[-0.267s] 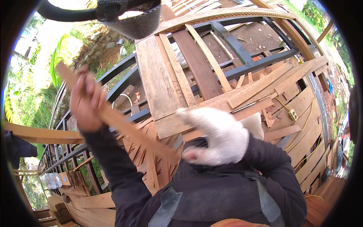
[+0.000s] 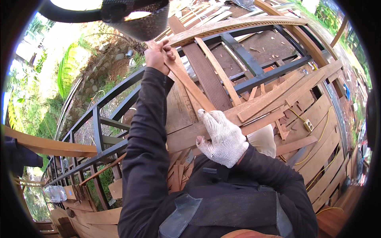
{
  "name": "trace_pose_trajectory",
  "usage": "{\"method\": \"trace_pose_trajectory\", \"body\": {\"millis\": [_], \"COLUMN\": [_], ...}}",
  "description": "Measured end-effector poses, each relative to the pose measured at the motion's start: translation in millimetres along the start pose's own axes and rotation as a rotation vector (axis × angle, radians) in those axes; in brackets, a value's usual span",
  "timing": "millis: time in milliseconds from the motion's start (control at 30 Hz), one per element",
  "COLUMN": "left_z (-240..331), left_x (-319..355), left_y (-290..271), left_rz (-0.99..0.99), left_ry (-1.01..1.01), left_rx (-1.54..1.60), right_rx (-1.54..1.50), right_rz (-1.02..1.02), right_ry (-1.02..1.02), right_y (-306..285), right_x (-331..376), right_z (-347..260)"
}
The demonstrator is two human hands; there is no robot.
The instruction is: The person is assembling a wooden structure by fitting thin wooden slats into a frame. They use a hammer to tap the slats into place and a hand saw to trim them to size. The person repeatedly measures, cuts, and hammers the slats to fit them into the gaps.
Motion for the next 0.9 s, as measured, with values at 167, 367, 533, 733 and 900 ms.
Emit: {"method": "trace_pose_trajectory", "body": {"millis": [167, 367, 533, 733, 900], "left_z": [-43, -90, -102, -96, -67], "left_x": [-65, -89, -86, -80, -56], "left_y": [-11, -34, -43, -31, -9], "left_rz": [-0.021, 0.023, 0.047, 0.023, 0.099], "left_ry": [-0.319, -0.321, -0.166, -0.294, 0.331], "left_rx": [0.101, -0.088, -0.080, -0.282, -1.585], "right_rx": [0.449, 0.043, -0.156, 0.020, 0.220], "right_rz": [0.255, -0.102, -0.266, -0.238, -0.138], "right_ry": [-0.133, 0.209, 0.165, 0.296, 0.323], "right_y": [-10, -2, -19, -3, 13], "right_x": [-6, -32, -48, -60, -73], "right_z": [23, 45, 41, 41, 56]}}
Point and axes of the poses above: each hand's wrist, its own x-axis away from the middle knuckle, its own y-axis out of the palm, z = x × y, the point moved 1 cm from there along -x, towards the middle knuckle, and after that the axes turned 1 degree about y, right-handed, at the moved point
